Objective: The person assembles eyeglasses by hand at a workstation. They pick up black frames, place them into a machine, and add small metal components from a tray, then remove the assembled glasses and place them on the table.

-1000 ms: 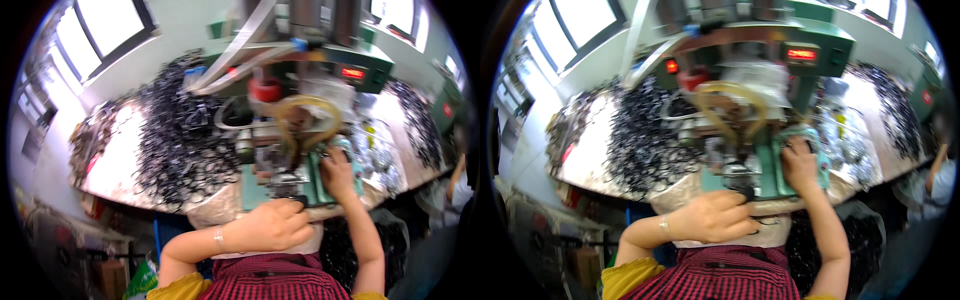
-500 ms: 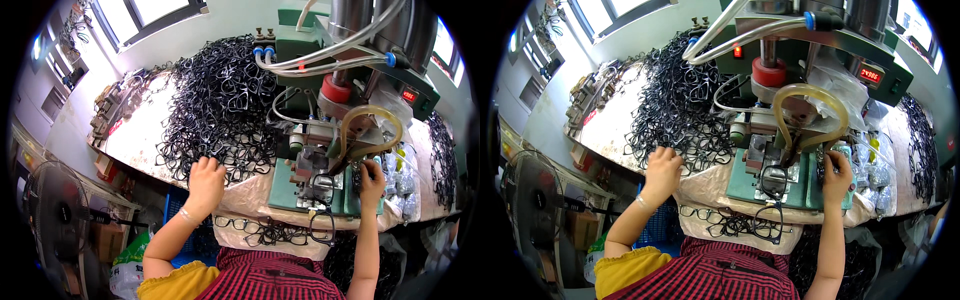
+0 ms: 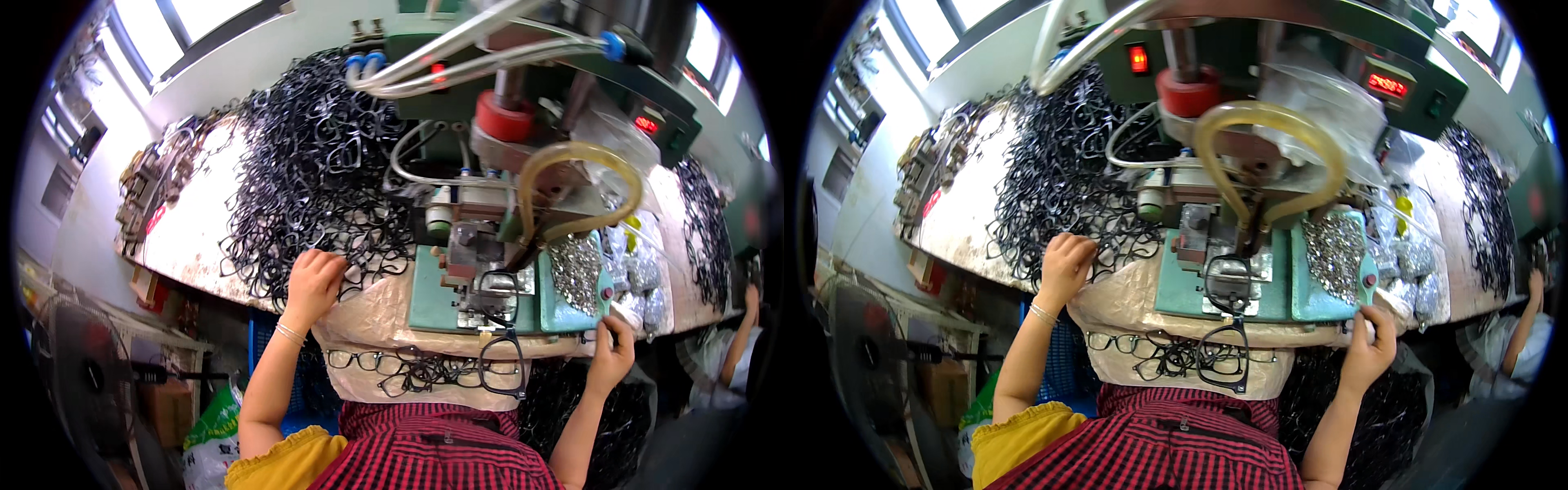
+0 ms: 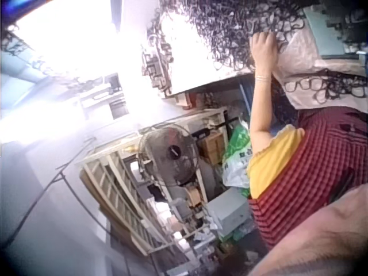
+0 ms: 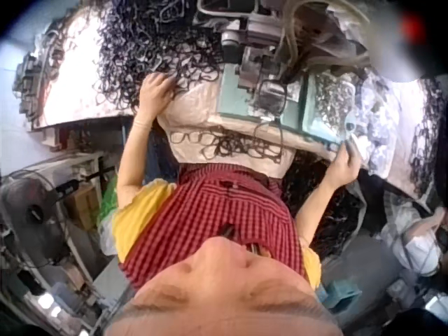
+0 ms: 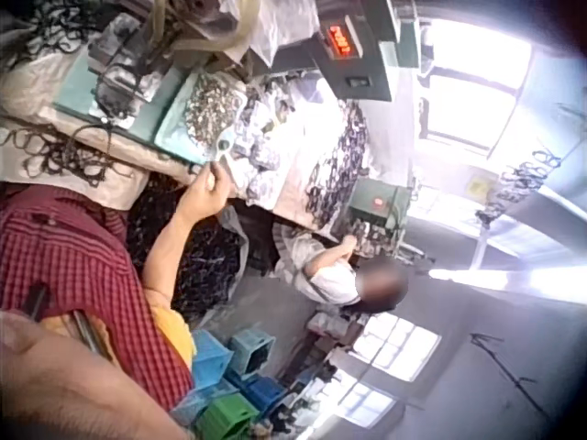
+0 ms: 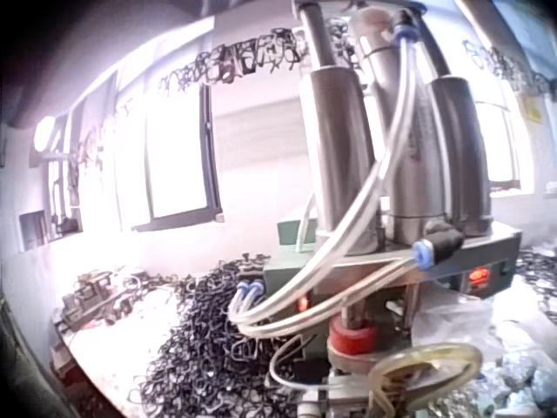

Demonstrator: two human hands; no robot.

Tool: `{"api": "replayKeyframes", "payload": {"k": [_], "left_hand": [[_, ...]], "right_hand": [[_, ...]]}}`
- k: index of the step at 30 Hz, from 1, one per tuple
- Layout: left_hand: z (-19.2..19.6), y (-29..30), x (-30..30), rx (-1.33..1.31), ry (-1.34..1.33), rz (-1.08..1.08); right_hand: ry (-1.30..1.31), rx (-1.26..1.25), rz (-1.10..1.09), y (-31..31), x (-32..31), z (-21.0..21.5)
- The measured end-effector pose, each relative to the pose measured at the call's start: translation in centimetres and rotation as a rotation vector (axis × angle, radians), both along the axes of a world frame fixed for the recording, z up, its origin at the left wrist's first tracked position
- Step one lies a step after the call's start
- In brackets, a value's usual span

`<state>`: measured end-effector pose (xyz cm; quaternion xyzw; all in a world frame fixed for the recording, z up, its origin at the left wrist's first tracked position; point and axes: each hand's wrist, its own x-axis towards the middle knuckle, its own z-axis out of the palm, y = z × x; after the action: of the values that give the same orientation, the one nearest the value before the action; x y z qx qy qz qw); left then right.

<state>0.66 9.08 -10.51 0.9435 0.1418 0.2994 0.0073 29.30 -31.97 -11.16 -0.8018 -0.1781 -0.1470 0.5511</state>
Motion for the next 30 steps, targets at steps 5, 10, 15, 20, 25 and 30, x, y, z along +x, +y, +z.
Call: {"api": "replayKeyframes", "payload": {"k": [5, 10, 15, 20, 25, 30], "left_hand": [[0.8, -2.2, 5.0, -0.431, -0.428, 0.15], [-0.5, -5.4, 6.0, -0.828, -0.657, 0.192], [5.1, -8.9, 6.8, -1.045, -0.591, -0.082], [13.6, -11.6, 9.9, -0.623, -0.746, -0.563], [13.4, -12.1, 10.2, -0.692, -0.693, -0.504], [11.2, -12.8, 9.7, -0.38, -0.39, -0.694]], "right_hand": [[-0.061, 0.019, 0.465, 7.6, -1.6, 7.3], [0.141, 0.334, 0.579, 14.9, -2.0, 6.6], [0.284, 0.5, 0.581, 14.4, -2.9, 6.0], [0.354, 0.558, 0.675, 15.0, -4.0, 7.8], [0.46, 0.635, 0.676, 14.5, -5.8, 9.8], [0.298, 0.342, 0.71, 12.8, -4.0, 10.0]]}}
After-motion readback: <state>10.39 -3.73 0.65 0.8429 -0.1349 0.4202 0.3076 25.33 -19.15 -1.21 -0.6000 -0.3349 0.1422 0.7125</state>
